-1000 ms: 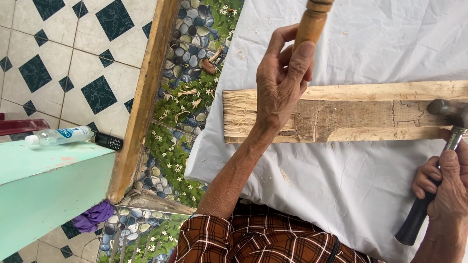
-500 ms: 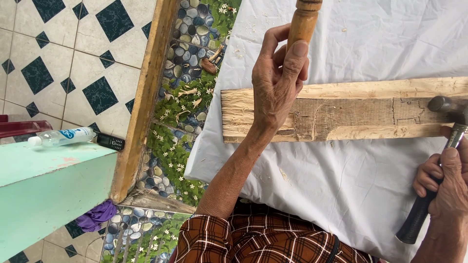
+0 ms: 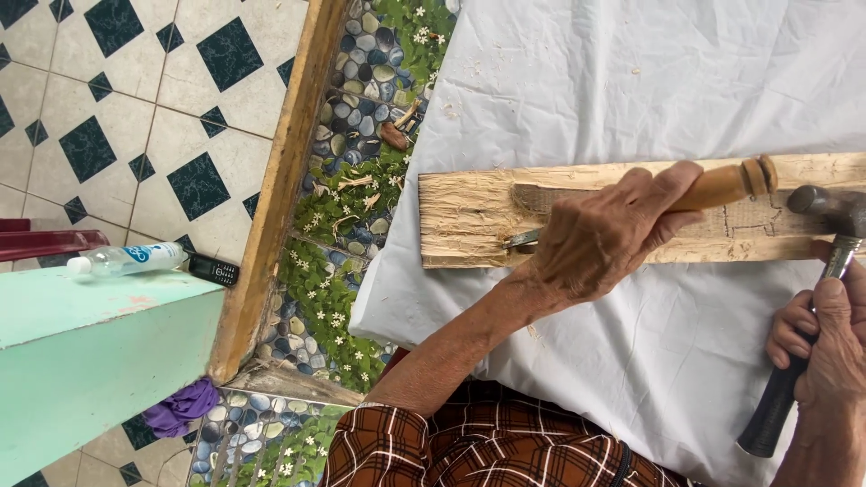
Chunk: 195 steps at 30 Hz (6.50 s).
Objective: Carving a wooden plank using a hammer and a chisel along marked lines.
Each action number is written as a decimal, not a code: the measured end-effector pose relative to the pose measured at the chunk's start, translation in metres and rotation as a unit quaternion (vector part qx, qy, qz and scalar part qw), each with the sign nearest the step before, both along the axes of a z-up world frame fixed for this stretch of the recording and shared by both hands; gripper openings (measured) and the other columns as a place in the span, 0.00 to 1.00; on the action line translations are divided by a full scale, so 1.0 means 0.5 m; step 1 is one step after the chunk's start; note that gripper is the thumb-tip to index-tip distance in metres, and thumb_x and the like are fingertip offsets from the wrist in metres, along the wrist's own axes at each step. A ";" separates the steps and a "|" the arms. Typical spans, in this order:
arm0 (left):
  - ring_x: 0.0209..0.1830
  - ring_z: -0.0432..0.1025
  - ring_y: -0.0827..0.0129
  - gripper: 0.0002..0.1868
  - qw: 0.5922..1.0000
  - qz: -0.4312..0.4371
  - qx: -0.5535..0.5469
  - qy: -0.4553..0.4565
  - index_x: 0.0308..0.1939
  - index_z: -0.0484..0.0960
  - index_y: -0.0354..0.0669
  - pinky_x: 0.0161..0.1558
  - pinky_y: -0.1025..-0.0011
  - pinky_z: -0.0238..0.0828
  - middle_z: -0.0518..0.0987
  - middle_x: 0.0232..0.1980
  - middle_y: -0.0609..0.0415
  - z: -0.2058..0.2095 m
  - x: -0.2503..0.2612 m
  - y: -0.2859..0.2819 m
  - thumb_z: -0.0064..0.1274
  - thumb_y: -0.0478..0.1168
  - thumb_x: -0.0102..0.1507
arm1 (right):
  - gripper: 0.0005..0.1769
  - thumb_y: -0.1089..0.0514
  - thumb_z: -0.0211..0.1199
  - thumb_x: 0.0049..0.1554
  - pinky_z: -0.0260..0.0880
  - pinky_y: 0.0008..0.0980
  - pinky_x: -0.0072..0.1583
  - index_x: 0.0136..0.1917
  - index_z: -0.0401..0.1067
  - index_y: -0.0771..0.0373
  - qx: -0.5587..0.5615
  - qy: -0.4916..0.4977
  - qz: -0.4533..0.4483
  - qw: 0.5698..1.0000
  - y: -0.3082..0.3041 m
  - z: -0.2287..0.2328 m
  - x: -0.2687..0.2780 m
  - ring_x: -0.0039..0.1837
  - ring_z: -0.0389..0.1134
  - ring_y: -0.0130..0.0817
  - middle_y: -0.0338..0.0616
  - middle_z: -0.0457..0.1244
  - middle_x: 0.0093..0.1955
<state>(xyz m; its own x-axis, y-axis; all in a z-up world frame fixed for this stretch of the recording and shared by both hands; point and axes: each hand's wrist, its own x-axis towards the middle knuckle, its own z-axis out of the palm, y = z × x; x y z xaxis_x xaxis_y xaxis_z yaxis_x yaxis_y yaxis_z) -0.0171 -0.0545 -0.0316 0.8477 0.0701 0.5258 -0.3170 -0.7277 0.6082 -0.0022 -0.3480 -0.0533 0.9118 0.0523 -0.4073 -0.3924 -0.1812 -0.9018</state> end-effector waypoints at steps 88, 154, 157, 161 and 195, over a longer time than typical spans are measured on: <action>0.29 0.72 0.70 0.17 0.884 -0.166 -0.435 -0.047 0.62 0.67 0.49 0.27 0.72 0.79 0.77 0.47 0.52 0.084 -0.060 0.126 0.50 0.49 0.73 | 0.21 0.53 0.45 0.71 0.42 0.25 0.24 0.75 0.61 0.54 -0.003 0.005 0.048 0.999 0.080 0.091 -0.087 0.26 0.39 0.24 0.37 0.40 0.30; 0.47 0.71 0.56 0.12 0.985 -0.018 0.128 -0.116 0.56 0.73 0.40 0.49 0.60 0.74 0.76 0.47 0.49 -0.019 -0.023 -0.003 0.53 0.38 0.71 | 0.18 0.54 0.44 0.74 0.43 0.24 0.27 0.74 0.61 0.56 -0.017 -0.082 0.019 0.996 0.111 0.127 -0.076 0.27 0.41 0.21 0.33 0.39 0.30; 0.43 0.72 0.60 0.15 0.994 -0.032 0.038 -0.096 0.61 0.70 0.44 0.42 0.62 0.80 0.75 0.49 0.49 -0.063 -0.004 -0.005 0.51 0.42 0.73 | 0.16 0.54 0.45 0.73 0.42 0.25 0.26 0.71 0.61 0.56 -0.011 -0.044 0.014 0.999 0.102 0.104 -0.072 0.27 0.40 0.22 0.33 0.39 0.31; 0.36 0.76 0.75 0.15 0.960 -0.054 -0.274 -0.021 0.62 0.72 0.61 0.35 0.76 0.80 0.81 0.45 0.64 0.043 -0.019 0.080 0.47 0.54 0.73 | 0.15 0.54 0.44 0.73 0.42 0.26 0.26 0.70 0.60 0.57 -0.016 -0.040 0.032 0.999 0.100 0.102 -0.069 0.26 0.40 0.24 0.35 0.39 0.30; 0.56 0.77 0.61 0.19 0.991 -0.103 -0.054 -0.067 0.68 0.65 0.51 0.53 0.62 0.78 0.77 0.59 0.57 0.014 -0.038 0.003 0.51 0.42 0.75 | 0.21 0.52 0.44 0.73 0.43 0.24 0.27 0.77 0.60 0.53 -0.014 -0.039 0.046 0.998 0.098 0.097 -0.070 0.28 0.39 0.23 0.33 0.37 0.33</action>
<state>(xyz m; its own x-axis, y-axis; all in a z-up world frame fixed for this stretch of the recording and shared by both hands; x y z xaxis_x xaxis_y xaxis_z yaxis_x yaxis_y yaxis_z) -0.0362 -0.0531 -0.0243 0.7725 -0.0355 0.6341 -0.5363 -0.5712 0.6214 -0.0373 -0.2988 -0.0049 0.9323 0.1281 -0.3383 -0.3022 -0.2385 -0.9230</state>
